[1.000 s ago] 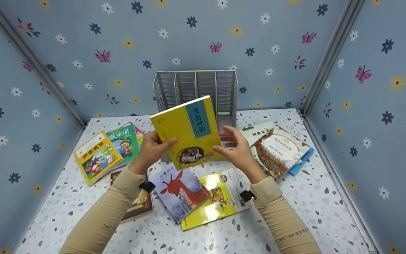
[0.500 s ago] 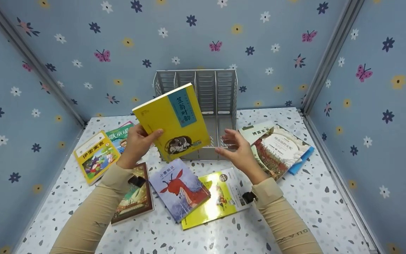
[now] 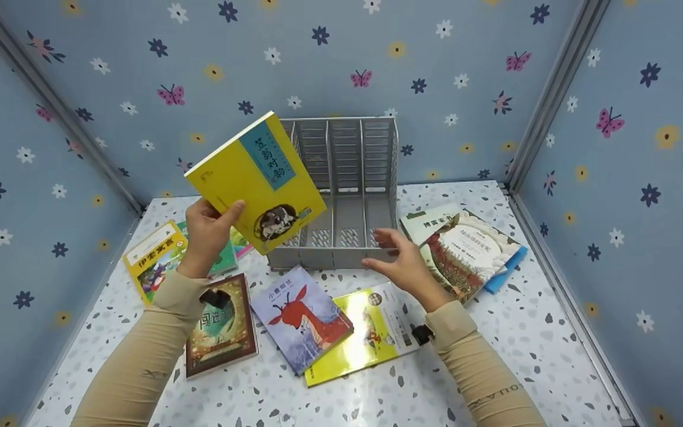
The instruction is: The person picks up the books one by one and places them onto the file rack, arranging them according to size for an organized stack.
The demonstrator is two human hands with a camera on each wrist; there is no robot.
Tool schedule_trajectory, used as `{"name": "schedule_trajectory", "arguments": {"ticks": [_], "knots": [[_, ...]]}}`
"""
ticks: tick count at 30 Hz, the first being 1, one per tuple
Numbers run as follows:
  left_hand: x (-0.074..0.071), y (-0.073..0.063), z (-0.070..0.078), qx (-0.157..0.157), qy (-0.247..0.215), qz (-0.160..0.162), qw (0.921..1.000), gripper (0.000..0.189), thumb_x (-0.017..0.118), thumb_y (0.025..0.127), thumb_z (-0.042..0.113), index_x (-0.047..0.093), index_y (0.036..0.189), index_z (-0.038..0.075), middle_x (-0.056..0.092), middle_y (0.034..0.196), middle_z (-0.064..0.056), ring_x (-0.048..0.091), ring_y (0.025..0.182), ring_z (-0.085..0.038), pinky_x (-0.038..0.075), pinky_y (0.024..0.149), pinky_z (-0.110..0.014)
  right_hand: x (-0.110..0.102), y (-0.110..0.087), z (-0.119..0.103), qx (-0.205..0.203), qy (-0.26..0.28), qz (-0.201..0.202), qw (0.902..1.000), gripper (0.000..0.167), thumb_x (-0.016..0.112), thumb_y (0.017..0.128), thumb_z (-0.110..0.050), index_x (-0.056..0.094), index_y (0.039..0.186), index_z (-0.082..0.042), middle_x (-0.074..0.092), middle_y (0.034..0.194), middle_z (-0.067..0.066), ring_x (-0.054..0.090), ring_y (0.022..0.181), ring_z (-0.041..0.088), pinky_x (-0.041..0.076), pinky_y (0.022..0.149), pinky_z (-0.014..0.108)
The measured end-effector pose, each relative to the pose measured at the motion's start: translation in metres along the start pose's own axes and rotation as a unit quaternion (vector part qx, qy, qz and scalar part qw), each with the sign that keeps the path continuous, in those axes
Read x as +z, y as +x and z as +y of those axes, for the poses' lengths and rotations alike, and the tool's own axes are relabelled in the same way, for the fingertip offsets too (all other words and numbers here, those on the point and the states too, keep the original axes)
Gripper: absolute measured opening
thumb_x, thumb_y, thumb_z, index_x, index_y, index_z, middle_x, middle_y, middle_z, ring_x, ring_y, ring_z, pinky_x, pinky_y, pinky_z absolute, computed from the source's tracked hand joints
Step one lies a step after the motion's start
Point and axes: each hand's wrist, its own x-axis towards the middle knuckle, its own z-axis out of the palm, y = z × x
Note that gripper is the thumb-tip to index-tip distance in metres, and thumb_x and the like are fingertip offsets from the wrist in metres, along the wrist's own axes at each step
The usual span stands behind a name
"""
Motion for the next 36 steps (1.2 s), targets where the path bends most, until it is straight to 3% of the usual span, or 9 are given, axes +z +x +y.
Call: {"name": "schedule_trajectory", "arguments": {"ticks": [5,14,21,30,36], "knots": [[-0.002,0.0,0.002,-0.001,0.02,0.039,0.999,0.034,0.073,0.105,0.016,0.068,0.132,-0.004,0.078,0.123,-0.021,0.079,0.104,-0.037,0.068,0.09,-0.049,0.003,-0.002,0.007,-0.002,-0.022,-0.018,0.9996,0.069,0.086,0.094,-0.011,0.054,0.154,0.002,0.063,0.148,0.028,0.062,0.135,0.047,0.05,0.116,0.062],[0.001,-0.002,-0.01,0.01,0.036,0.068,0.997,0.031,0.072,0.106,0.015,0.069,0.128,-0.006,0.079,0.118,-0.023,0.081,0.1,-0.04,0.069,0.084,-0.05,0.006,-0.006,0.021,-0.008,-0.05,-0.039,0.9979,0.069,0.087,0.093,-0.011,0.055,0.152,0.005,0.063,0.146,0.032,0.061,0.136,0.05,0.049,0.114,0.067],[0.004,-0.002,-0.019,0.002,0.05,0.095,0.9942,0.03,0.071,0.107,0.017,0.069,0.127,-0.005,0.079,0.118,-0.023,0.08,0.101,-0.039,0.068,0.084,-0.053,0.013,-0.008,0.027,-0.004,-0.106,-0.078,0.9913,0.072,0.088,0.093,-0.018,0.055,0.152,0.006,0.06,0.153,0.03,0.058,0.14,0.051,0.046,0.119,0.067],[0.011,0.001,-0.034,0.026,0.074,0.149,0.9857,0.028,0.069,0.107,0.014,0.07,0.122,-0.009,0.079,0.113,-0.026,0.081,0.094,-0.04,0.068,0.077,-0.052,0.018,-0.013,0.036,-0.001,-0.147,-0.109,0.9832,0.072,0.086,0.096,-0.02,0.053,0.155,0.005,0.059,0.155,0.027,0.059,0.14,0.049,0.048,0.117,0.065],[0.018,0.004,-0.042,0.02,0.081,0.153,0.9847,0.029,0.068,0.107,0.016,0.069,0.124,-0.008,0.079,0.115,-0.026,0.081,0.096,-0.041,0.069,0.078,-0.052,0.023,-0.016,0.04,-0.009,-0.167,-0.112,0.9796,0.072,0.087,0.094,-0.021,0.056,0.152,0.006,0.062,0.151,0.027,0.062,0.136,0.049,0.05,0.114,0.065]]}}
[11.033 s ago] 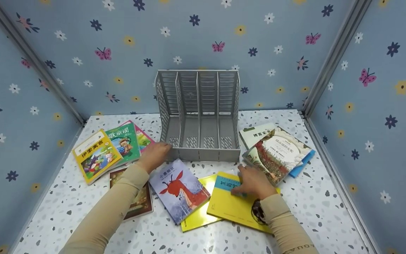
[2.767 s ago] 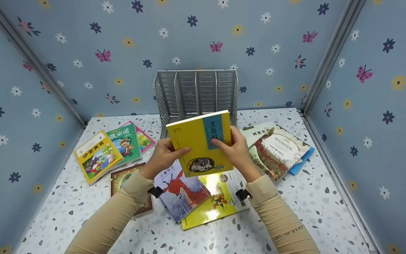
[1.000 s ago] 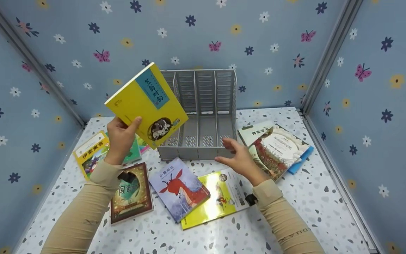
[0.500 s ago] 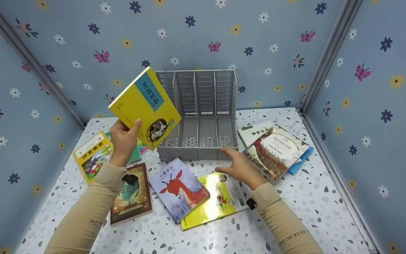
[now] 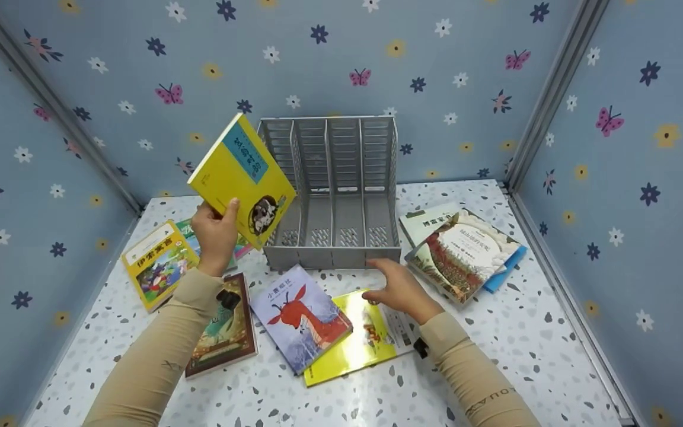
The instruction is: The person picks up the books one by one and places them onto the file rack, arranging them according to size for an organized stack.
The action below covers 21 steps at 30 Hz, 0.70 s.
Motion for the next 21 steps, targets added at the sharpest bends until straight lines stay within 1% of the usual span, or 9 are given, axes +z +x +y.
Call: {"name": "schedule_trajectory", "arguments": {"ticks": [5,8,11,15,17,21], "knots": [[0.008,0.001,-0.005,-0.005,0.003,-0.001,1.0,0.029,0.068,0.108,0.016,0.069,0.123,-0.009,0.079,0.113,-0.027,0.081,0.094,-0.04,0.069,0.077,-0.053,0.003,-0.001,0.002,0.015,0.006,-0.008,0.9998,0.073,0.087,0.094,-0.022,0.055,0.153,0.005,0.061,0.152,0.027,0.059,0.139,0.049,0.049,0.116,0.065],[0.013,0.001,-0.007,-0.005,0.009,0.011,0.9999,0.028,0.068,0.107,0.014,0.071,0.121,-0.01,0.079,0.111,-0.028,0.08,0.092,-0.04,0.068,0.075,-0.054,0.004,-0.001,0.003,0.02,0.009,-0.016,0.9996,0.074,0.087,0.094,-0.024,0.054,0.154,0.004,0.06,0.153,0.027,0.058,0.14,0.049,0.047,0.117,0.066],[0.018,0.001,-0.011,-0.007,0.01,0.02,0.9997,0.028,0.069,0.106,0.014,0.071,0.121,-0.01,0.079,0.112,-0.029,0.08,0.094,-0.041,0.068,0.078,-0.055,0.004,-0.002,0.004,0.024,0.016,-0.025,0.9993,0.076,0.088,0.093,-0.024,0.053,0.155,0.004,0.058,0.155,0.027,0.056,0.142,0.05,0.046,0.119,0.067],[0.023,0.003,-0.016,-0.019,0.01,0.015,0.9997,0.028,0.069,0.107,0.015,0.07,0.122,-0.009,0.079,0.116,-0.028,0.08,0.099,-0.042,0.068,0.083,-0.056,0.006,-0.002,0.007,0.02,0.008,-0.031,0.9993,0.077,0.088,0.093,-0.025,0.053,0.155,0.005,0.058,0.154,0.028,0.056,0.142,0.051,0.045,0.118,0.068],[0.027,0.004,-0.018,-0.022,0.007,0.013,0.9996,0.028,0.068,0.107,0.015,0.07,0.123,-0.008,0.079,0.116,-0.028,0.08,0.1,-0.042,0.068,0.084,-0.056,0.007,-0.002,0.009,0.018,0.0,-0.032,0.9993,0.076,0.088,0.093,-0.024,0.054,0.154,0.005,0.059,0.153,0.029,0.056,0.141,0.052,0.045,0.118,0.068],[0.033,0.005,-0.023,-0.012,0.005,0.021,0.9997,0.026,0.069,0.106,0.012,0.07,0.121,-0.009,0.079,0.115,-0.029,0.08,0.1,-0.043,0.067,0.084,-0.057,0.01,-0.002,0.012,0.018,-0.007,-0.032,0.9993,0.076,0.089,0.091,-0.021,0.055,0.153,0.005,0.059,0.153,0.029,0.056,0.141,0.052,0.045,0.119,0.067]]}}
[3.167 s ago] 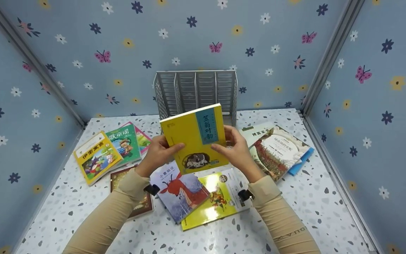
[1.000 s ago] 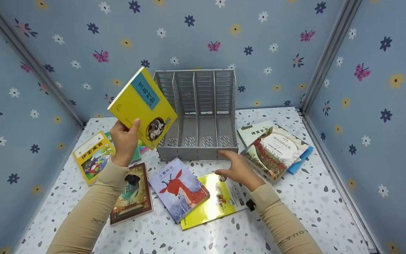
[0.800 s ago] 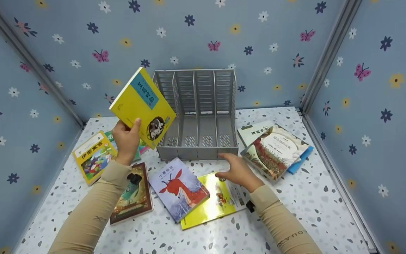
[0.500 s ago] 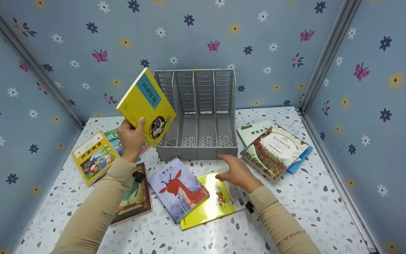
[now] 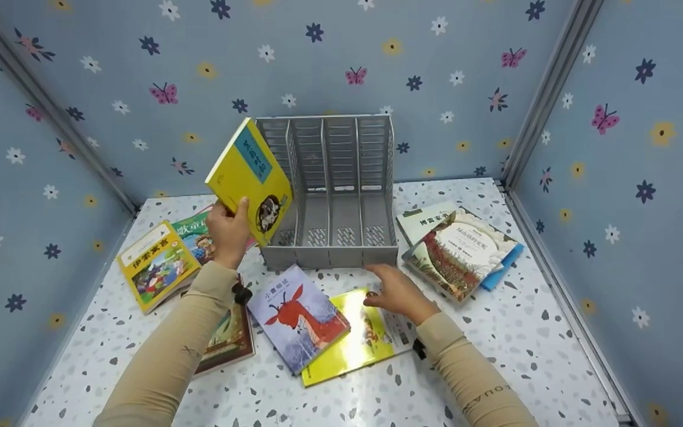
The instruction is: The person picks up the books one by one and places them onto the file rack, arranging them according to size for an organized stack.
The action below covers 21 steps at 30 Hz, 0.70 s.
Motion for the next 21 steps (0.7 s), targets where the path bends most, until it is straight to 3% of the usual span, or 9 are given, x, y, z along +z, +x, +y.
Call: {"name": "schedule_trajectory", "arguments": {"ticks": [5,12,16,21], "knots": [[0.007,0.001,-0.003,0.005,-0.004,0.013,0.9999,0.027,0.069,0.106,0.011,0.071,0.121,-0.011,0.079,0.115,-0.03,0.08,0.101,-0.044,0.067,0.084,-0.057,0.004,0.001,0.003,0.004,-0.006,-0.008,0.9999,0.076,0.089,0.09,-0.018,0.054,0.153,0.006,0.058,0.154,0.03,0.055,0.142,0.052,0.043,0.121,0.067],[0.014,0.004,-0.005,-0.026,-0.004,0.003,0.9996,0.031,0.066,0.108,0.016,0.069,0.127,-0.008,0.078,0.122,-0.027,0.079,0.107,-0.041,0.067,0.089,-0.054,0.01,0.003,0.008,-0.012,-0.023,-0.033,0.9991,0.08,0.09,0.088,-0.017,0.052,0.155,0.007,0.057,0.155,0.031,0.054,0.144,0.052,0.041,0.123,0.065],[0.017,0.004,-0.008,-0.037,-0.007,0.005,0.9993,0.032,0.066,0.109,0.017,0.069,0.129,-0.008,0.078,0.123,-0.026,0.079,0.108,-0.04,0.067,0.09,-0.054,0.012,0.006,0.01,-0.02,-0.037,-0.05,0.9979,0.086,0.094,0.085,-0.022,0.052,0.154,0.008,0.056,0.156,0.031,0.053,0.145,0.053,0.04,0.124,0.065],[0.022,0.005,-0.014,-0.028,-0.005,0.017,0.9994,0.028,0.067,0.106,0.012,0.071,0.124,-0.01,0.078,0.118,-0.028,0.079,0.105,-0.041,0.066,0.089,-0.054,0.014,0.009,0.01,-0.01,-0.055,-0.073,0.9958,0.093,0.097,0.081,-0.029,0.052,0.154,0.007,0.056,0.156,0.03,0.052,0.147,0.051,0.039,0.126,0.063]]}}
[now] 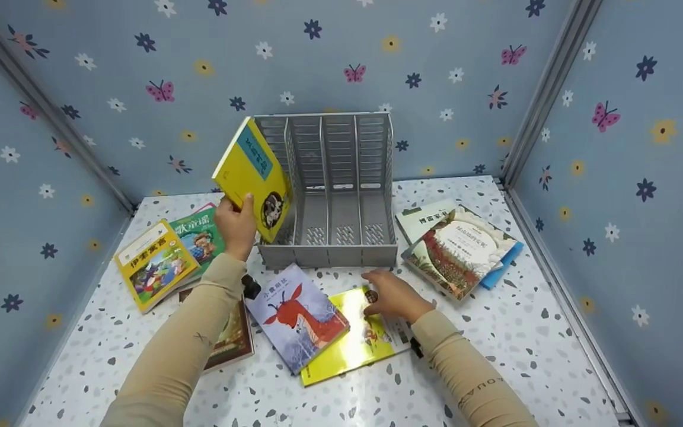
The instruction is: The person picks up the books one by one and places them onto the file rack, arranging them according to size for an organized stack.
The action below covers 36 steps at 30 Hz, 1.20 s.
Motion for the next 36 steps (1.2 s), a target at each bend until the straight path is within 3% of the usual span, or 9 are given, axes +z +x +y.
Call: {"name": "schedule_trajectory", "arguments": {"ticks": [9,17,28,36], "knots": [[0.004,0.002,-0.005,0.0,0.007,-0.015,0.9999,0.028,0.067,0.107,0.01,0.072,0.126,-0.009,0.078,0.121,-0.028,0.079,0.109,-0.041,0.066,0.092,-0.055,0.004,0.003,0.001,0.019,-0.008,-0.029,0.9994,0.084,0.094,0.084,-0.02,0.054,0.152,0.009,0.057,0.155,0.031,0.053,0.146,0.051,0.04,0.126,0.062],[0.007,-0.002,-0.018,-0.038,0.027,-0.033,0.9984,0.028,0.066,0.108,0.01,0.071,0.128,-0.008,0.078,0.123,-0.027,0.078,0.111,-0.041,0.065,0.095,-0.055,0.008,0.003,0.0,0.032,-0.02,-0.037,0.9986,0.072,0.094,0.082,-0.019,0.064,0.142,0.007,0.065,0.143,0.028,0.062,0.134,0.048,0.048,0.119,0.061],[0.006,0.001,-0.028,-0.047,0.062,-0.041,0.9961,0.025,0.068,0.106,0.01,0.073,0.122,-0.009,0.078,0.118,-0.029,0.078,0.107,-0.043,0.064,0.095,-0.055,0.006,0.003,0.0,0.039,-0.002,-0.025,0.9989,0.074,0.093,0.082,-0.015,0.062,0.146,0.005,0.063,0.143,0.025,0.061,0.134,0.047,0.046,0.121,0.061],[0.005,-0.003,-0.035,-0.081,0.088,-0.066,0.9906,0.03,0.067,0.107,0.013,0.071,0.127,-0.009,0.076,0.122,-0.028,0.076,0.112,-0.041,0.063,0.1,-0.053,0.009,0.006,0.001,0.038,-0.019,-0.036,0.9984,0.074,0.095,0.081,-0.015,0.064,0.145,0.005,0.064,0.143,0.026,0.061,0.134,0.047,0.046,0.121,0.061]]}}
